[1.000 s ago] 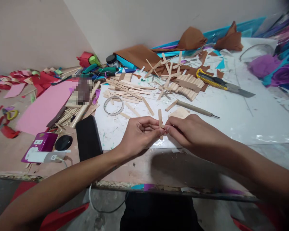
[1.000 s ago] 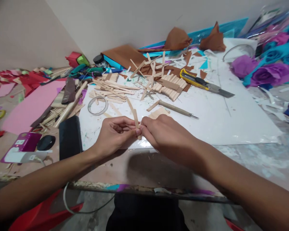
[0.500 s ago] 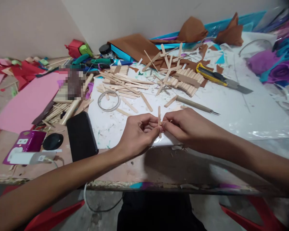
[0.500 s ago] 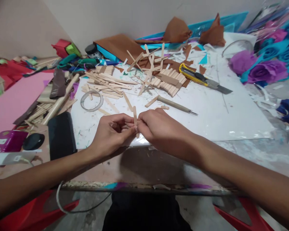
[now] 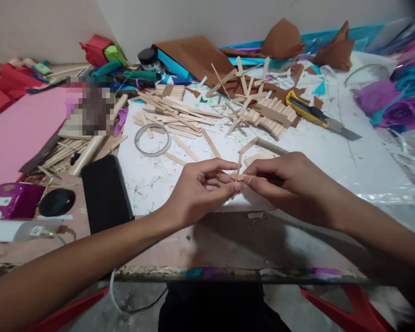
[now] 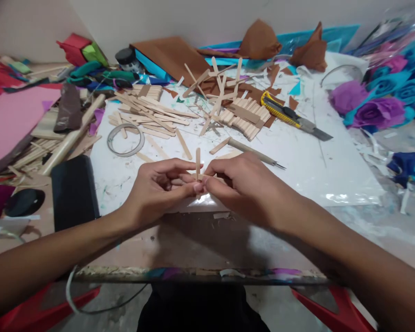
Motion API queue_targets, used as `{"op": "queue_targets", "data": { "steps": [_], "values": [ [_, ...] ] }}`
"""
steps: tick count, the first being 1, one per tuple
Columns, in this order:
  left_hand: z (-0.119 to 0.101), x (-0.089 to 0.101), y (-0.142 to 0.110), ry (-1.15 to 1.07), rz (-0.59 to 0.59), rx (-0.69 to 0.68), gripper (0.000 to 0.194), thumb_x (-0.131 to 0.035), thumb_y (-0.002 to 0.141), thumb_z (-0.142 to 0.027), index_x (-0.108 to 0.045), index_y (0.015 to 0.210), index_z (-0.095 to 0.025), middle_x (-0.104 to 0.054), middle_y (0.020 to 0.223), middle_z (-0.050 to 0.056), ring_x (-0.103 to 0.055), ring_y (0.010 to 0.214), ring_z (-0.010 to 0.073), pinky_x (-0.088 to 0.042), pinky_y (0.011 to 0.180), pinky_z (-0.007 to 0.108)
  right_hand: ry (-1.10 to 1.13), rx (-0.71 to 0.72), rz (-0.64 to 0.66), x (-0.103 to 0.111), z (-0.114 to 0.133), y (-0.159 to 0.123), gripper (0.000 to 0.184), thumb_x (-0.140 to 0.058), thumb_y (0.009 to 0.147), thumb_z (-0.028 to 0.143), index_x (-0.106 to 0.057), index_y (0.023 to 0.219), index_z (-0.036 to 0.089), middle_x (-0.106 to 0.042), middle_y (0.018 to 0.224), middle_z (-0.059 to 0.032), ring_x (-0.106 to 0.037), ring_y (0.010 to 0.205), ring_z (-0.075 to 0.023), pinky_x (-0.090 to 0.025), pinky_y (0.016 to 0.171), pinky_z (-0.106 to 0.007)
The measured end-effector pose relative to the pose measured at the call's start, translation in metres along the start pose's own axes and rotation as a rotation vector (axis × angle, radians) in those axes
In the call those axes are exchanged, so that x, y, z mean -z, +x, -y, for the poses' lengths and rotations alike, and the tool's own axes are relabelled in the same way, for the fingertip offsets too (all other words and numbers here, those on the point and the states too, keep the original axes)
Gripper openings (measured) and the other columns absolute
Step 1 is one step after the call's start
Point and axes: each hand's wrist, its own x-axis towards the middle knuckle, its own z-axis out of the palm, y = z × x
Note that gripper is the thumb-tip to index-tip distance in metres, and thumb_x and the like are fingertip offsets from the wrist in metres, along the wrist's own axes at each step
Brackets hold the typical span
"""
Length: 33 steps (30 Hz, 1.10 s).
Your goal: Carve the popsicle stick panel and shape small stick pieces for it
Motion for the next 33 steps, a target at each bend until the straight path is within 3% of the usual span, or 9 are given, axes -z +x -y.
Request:
{"op": "queue_targets", "data": {
  "steps": [4,10,15,20,27,33],
  "values": [
    [-0.001,0.003,0.001,-0.019,0.056,-0.016,0.037,-0.089,0.078,-0.025,-0.075,0.111,-0.015,-0.081,0.085,0.009,-0.079,0.077,0.02,-0.061,0.067,0.023,0.077,0.038,0.035,0.007,-0.008,-0.005,0.021,-0.06,0.095,0.029,-0.078,0.088,0.022,-0.058,0.06,0.0039,-0.047,0.055,-0.0101,-0.032,0.053,-0.025],
    [-0.006,-0.002,0.0,-0.08,0.032,-0.051,0.022,-0.09,0.076,-0.02,-0.076,0.092,-0.013,-0.082,0.083,0.007,-0.079,0.074,0.0169,-0.064,0.071,0.022,0.018,0.238,-0.06,0.001,-0.006,-0.003,0.024,-0.056,0.095,0.02,-0.076,0.081,0.016,-0.062,0.062,0.0016,-0.048,0.054,-0.0085,-0.035,0.057,-0.024],
    [-0.006,-0.002,0.0,-0.117,0.018,-0.04,0.025,-0.092,0.074,-0.02,-0.074,0.089,-0.013,-0.081,0.081,0.007,-0.08,0.073,0.0192,-0.066,0.069,0.024,0.028,0.223,-0.068,0.0,-0.004,-0.002,0.024,-0.055,0.097,0.024,-0.076,0.086,0.018,-0.069,0.068,-0.001,-0.053,0.058,-0.0108,-0.037,0.059,-0.025],
    [-0.008,-0.002,0.0,-0.167,-0.01,-0.015,0.025,-0.091,0.075,-0.018,-0.072,0.089,-0.013,-0.081,0.077,0.006,-0.081,0.075,0.0219,-0.067,0.069,0.025,-0.024,0.183,-0.11,0.008,-0.009,-0.004,0.023,-0.054,0.098,0.027,-0.074,0.09,0.019,-0.061,0.06,0.0015,-0.044,0.05,-0.0107,-0.034,0.057,-0.027],
    [-0.008,-0.002,-0.001,-0.1,0.021,-0.039,0.021,-0.092,0.074,-0.02,-0.076,0.088,-0.015,-0.082,0.083,0.005,-0.081,0.079,0.0185,-0.067,0.077,0.023,0.05,0.299,-0.104,-0.006,-0.008,-0.001,0.02,-0.054,0.1,0.022,-0.07,0.09,0.016,-0.062,0.065,0.0023,-0.045,0.052,-0.0091,-0.034,0.057,-0.025],
    [-0.011,0.0,0.002,-0.067,0.045,-0.054,0.016,-0.087,0.08,-0.021,-0.079,0.092,-0.013,-0.082,0.087,0.007,-0.079,0.076,0.0157,-0.066,0.076,0.022,0.159,0.227,-0.12,-0.003,-0.016,-0.002,0.023,-0.052,0.103,0.027,-0.068,0.091,0.015,-0.06,0.07,0.0019,-0.047,0.059,-0.0097,-0.036,0.059,-0.024]
  ]
}}
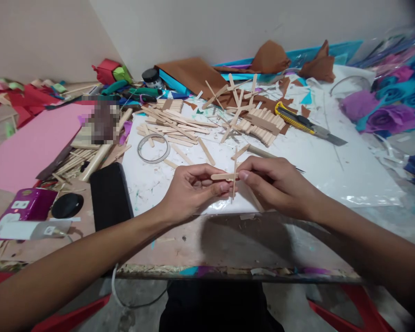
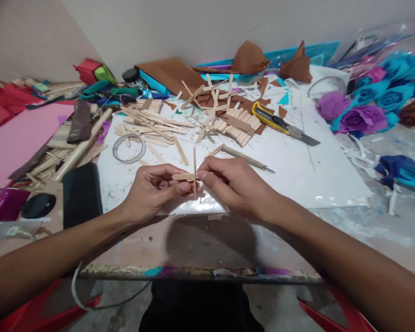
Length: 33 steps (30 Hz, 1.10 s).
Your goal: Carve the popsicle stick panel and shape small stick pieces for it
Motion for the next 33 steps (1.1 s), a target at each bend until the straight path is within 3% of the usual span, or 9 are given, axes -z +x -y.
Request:
{"op": "queue_targets", "data": {
  "steps": [5,13,23,33],
  "values": [
    [-0.0014,0.0009,0.0001,0.019,0.0,0.01,0.015,-0.087,0.081,-0.023,-0.078,0.087,-0.011,-0.082,0.085,0.008,-0.079,0.075,0.0151,-0.066,0.074,0.021,0.077,-0.06,0.011,0.0022,-0.007,-0.0011,0.028,-0.05,0.106,0.035,-0.067,0.093,0.017,-0.061,0.077,0.0009,-0.052,0.069,-0.0116,-0.039,0.064,-0.025],
    [-0.0032,0.0006,-0.0005,0.011,0.075,-0.003,0.016,-0.081,0.087,-0.024,-0.074,0.087,-0.009,-0.079,0.079,0.006,-0.078,0.072,0.0148,-0.066,0.072,0.022,0.154,0.015,0.04,-0.0011,-0.0056,-0.0015,0.021,-0.054,0.106,0.031,-0.068,0.097,0.019,-0.065,0.082,0.0012,-0.055,0.071,-0.0099,-0.04,0.065,-0.022],
    [0.0011,0.0022,0.001,0.02,0.084,-0.04,0.023,-0.084,0.085,-0.029,-0.071,0.084,-0.01,-0.081,0.082,0.009,-0.078,0.074,0.0154,-0.065,0.071,0.021,0.124,0.079,0.048,-0.0044,0.0012,-0.0001,0.016,-0.056,0.105,0.026,-0.068,0.098,0.018,-0.069,0.083,0.0007,-0.058,0.069,-0.0094,-0.041,0.064,-0.024],
    [0.0039,0.0006,-0.0007,-0.02,0.09,-0.072,0.017,-0.074,0.091,-0.018,-0.06,0.082,-0.014,-0.079,0.082,0.005,-0.08,0.084,0.0164,-0.063,0.075,0.022,0.143,0.058,0.05,-0.0069,-0.0021,-0.0023,0.013,-0.053,0.107,0.024,-0.065,0.105,0.022,-0.067,0.092,0.0009,-0.06,0.081,-0.0099,-0.045,0.076,-0.021]
  ]
}}
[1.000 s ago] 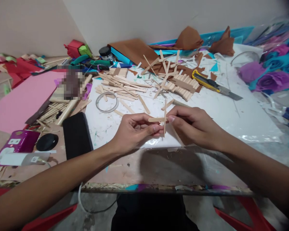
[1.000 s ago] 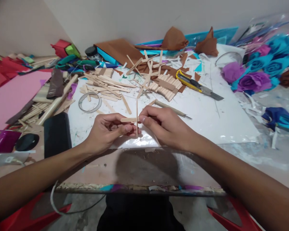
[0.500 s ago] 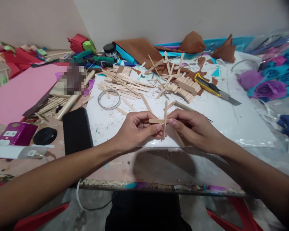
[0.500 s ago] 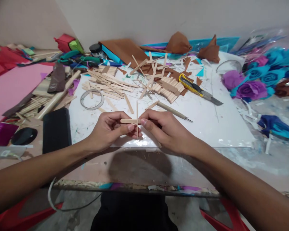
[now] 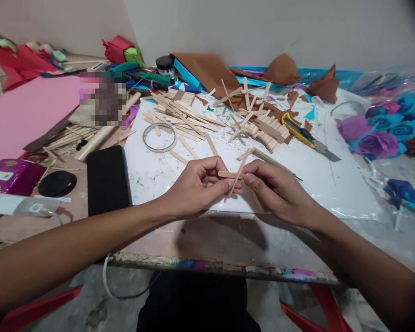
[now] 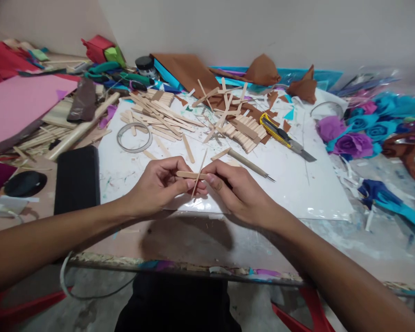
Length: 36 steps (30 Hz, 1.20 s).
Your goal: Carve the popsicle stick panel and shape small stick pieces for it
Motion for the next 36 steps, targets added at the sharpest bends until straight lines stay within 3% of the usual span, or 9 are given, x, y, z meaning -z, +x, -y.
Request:
{"op": "queue_targets", "data": {
  "steps": [4,8,11,13,16,21,27,30,36],
  "values": [
    [0.001,0.001,-0.001,-0.007,0.057,-0.005,0.014,-0.069,0.094,-0.019,-0.058,0.087,-0.015,-0.077,0.088,0.005,-0.079,0.086,0.0157,-0.062,0.079,0.024,0.059,-0.011,-0.024,0.0,0.002,0.002,0.015,-0.05,0.108,0.025,-0.063,0.1,0.021,-0.067,0.09,0.0004,-0.059,0.08,-0.0101,-0.045,0.074,-0.022],
    [0.005,0.002,-0.002,0.074,0.015,-0.068,0.013,-0.074,0.091,-0.021,-0.063,0.096,-0.016,-0.074,0.092,0.004,-0.073,0.082,0.012,-0.06,0.075,0.022,0.058,-0.028,-0.026,0.003,0.002,0.001,0.015,-0.051,0.108,0.027,-0.064,0.102,0.021,-0.066,0.092,-0.0003,-0.06,0.082,-0.011,-0.045,0.075,-0.023],
    [0.009,0.003,-0.004,0.137,-0.015,-0.16,0.039,-0.081,0.086,-0.022,-0.064,0.121,-0.021,-0.072,0.11,0.005,-0.073,0.099,0.0155,-0.06,0.076,0.019,0.035,-0.042,-0.017,0.005,0.001,0.0,0.014,-0.052,0.107,0.028,-0.065,0.104,0.021,-0.066,0.093,-0.0007,-0.059,0.083,-0.0115,-0.045,0.076,-0.023],
    [0.012,0.003,-0.005,0.187,-0.006,-0.221,0.047,-0.081,0.086,-0.023,-0.064,0.129,-0.024,-0.072,0.119,0.006,-0.072,0.106,0.0171,-0.062,0.083,0.022,0.029,-0.032,-0.001,0.006,0.001,0.0,0.016,-0.053,0.107,0.028,-0.064,0.101,0.02,-0.066,0.092,-0.0011,-0.059,0.082,-0.012,-0.045,0.076,-0.024],
    [0.013,0.003,-0.007,0.249,-0.012,-0.265,0.039,-0.08,0.088,-0.026,-0.069,0.125,-0.022,-0.074,0.117,0.006,-0.073,0.102,0.0171,-0.062,0.089,0.025,0.029,-0.008,0.022,0.004,0.002,0.0,0.019,-0.053,0.107,0.029,-0.064,0.097,0.018,-0.065,0.088,-0.0017,-0.058,0.078,-0.0123,-0.045,0.073,-0.024],
    [0.01,0.001,-0.008,0.295,-0.074,-0.231,0.031,-0.082,0.086,-0.031,-0.074,0.113,-0.018,-0.078,0.101,0.005,-0.074,0.087,0.0156,-0.062,0.077,0.023,-0.029,-0.001,0.026,-0.001,0.008,0.001,0.02,-0.055,0.105,0.029,-0.066,0.095,0.017,-0.065,0.08,-0.0013,-0.056,0.07,-0.0119,-0.044,0.067,-0.024],
    [0.008,-0.003,-0.008,0.249,-0.17,-0.159,0.036,-0.085,0.082,-0.035,-0.076,0.113,-0.017,-0.08,0.1,0.007,-0.075,0.085,0.018,-0.063,0.073,0.026,-0.069,-0.028,-0.049,0.0,0.005,-0.001,0.02,-0.06,0.102,0.03,-0.067,0.118,0.018,-0.073,0.104,-0.0078,-0.066,0.083,-0.0166,-0.049,0.071,-0.028],
    [0.006,-0.004,-0.009,0.257,-0.198,-0.155,0.031,-0.085,0.082,-0.034,-0.079,0.106,-0.016,-0.079,0.095,0.007,-0.074,0.082,0.0174,-0.061,0.07,0.025,-0.132,-0.006,-0.071,0.002,0.003,0.0,0.016,-0.06,0.102,0.029,-0.069,0.107,0.017,-0.073,0.094,-0.008,-0.064,0.078,-0.0169,-0.048,0.069,-0.029],
    [0.003,-0.002,-0.009,0.367,-0.13,-0.217,0.016,-0.084,0.084,-0.031,-0.081,0.087,-0.015,-0.074,0.077,0.003,-0.066,0.069,0.0109,-0.052,0.062,0.02,-0.155,0.121,-0.073,-0.002,0.009,0.002,0.012,-0.061,0.1,0.022,-0.069,0.094,0.016,-0.071,0.081,-0.0035,-0.061,0.069,-0.0122,-0.044,0.063,-0.025]
  ]
}}
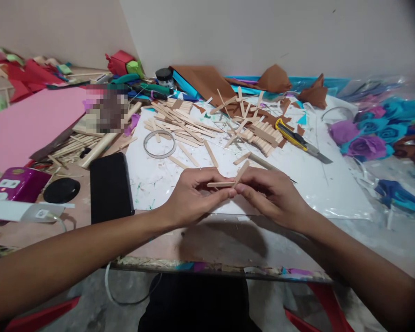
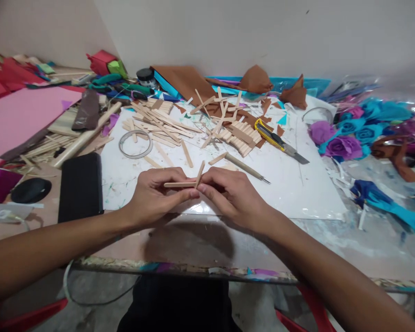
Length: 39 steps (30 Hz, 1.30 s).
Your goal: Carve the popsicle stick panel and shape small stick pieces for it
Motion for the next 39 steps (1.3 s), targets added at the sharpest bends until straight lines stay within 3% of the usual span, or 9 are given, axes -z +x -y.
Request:
{"op": "queue_targets", "data": {
  "steps": [7,13,18,27,33,39],
  "values": [
    [0.0,-0.001,0.003,-0.201,-0.022,0.084,0.031,-0.087,0.08,-0.026,-0.075,0.107,-0.016,-0.081,0.096,0.006,-0.078,0.085,0.0169,-0.065,0.078,0.026,-0.115,0.019,-0.023,0.005,-0.008,-0.002,0.016,-0.065,0.099,0.026,-0.069,0.112,0.016,-0.075,0.091,-0.006,-0.064,0.072,-0.0137,-0.048,0.065,-0.026],
    [0.002,0.0,0.002,-0.262,0.017,0.072,0.046,-0.088,0.079,-0.023,-0.068,0.12,-0.019,-0.074,0.081,-0.002,-0.078,0.075,0.0158,-0.066,0.072,0.024,-0.239,0.175,0.03,0.005,-0.016,-0.001,0.014,-0.056,0.102,0.02,-0.066,0.112,0.019,-0.072,0.1,-0.0085,-0.066,0.091,-0.019,-0.051,0.079,-0.031],
    [0.005,-0.001,0.0,-0.264,0.049,0.104,0.044,-0.088,0.08,-0.026,-0.071,0.12,-0.017,-0.074,0.082,0.002,-0.078,0.077,0.0163,-0.066,0.072,0.024,-0.263,0.196,0.058,0.001,-0.017,-0.002,0.024,-0.051,0.103,0.018,-0.064,0.123,0.022,-0.072,0.113,-0.0104,-0.068,0.098,-0.0214,-0.054,0.082,-0.034],
    [0.006,-0.004,-0.002,-0.392,0.073,0.113,0.032,-0.085,0.083,-0.017,-0.076,0.113,-0.019,-0.076,0.08,0.0,-0.078,0.077,0.0147,-0.068,0.074,0.026,-0.444,0.156,0.095,-0.003,-0.012,-0.005,0.025,-0.046,0.106,0.026,-0.067,0.115,0.018,-0.071,0.113,-0.0138,-0.067,0.09,-0.023,-0.05,0.07,-0.033],
    [0.007,-0.003,-0.002,-0.326,0.062,0.127,0.036,-0.087,0.082,-0.025,-0.074,0.115,-0.016,-0.075,0.081,0.003,-0.08,0.079,0.02,-0.068,0.072,0.025,-0.519,0.047,0.098,0.004,-0.015,-0.004,0.024,-0.048,0.104,0.024,-0.068,0.114,0.018,-0.073,0.114,-0.0139,-0.068,0.092,-0.023,-0.047,0.068,-0.031],
    [0.007,-0.003,-0.002,-0.311,0.075,0.132,0.036,-0.085,0.084,-0.026,-0.073,0.116,-0.017,-0.075,0.081,0.002,-0.08,0.08,0.0192,-0.067,0.073,0.025,-0.424,0.051,0.046,0.006,-0.02,-0.003,0.021,-0.05,0.103,0.024,-0.068,0.113,0.02,-0.069,0.109,-0.0128,-0.065,0.093,-0.0229,-0.048,0.071,-0.032]
  ]
}}
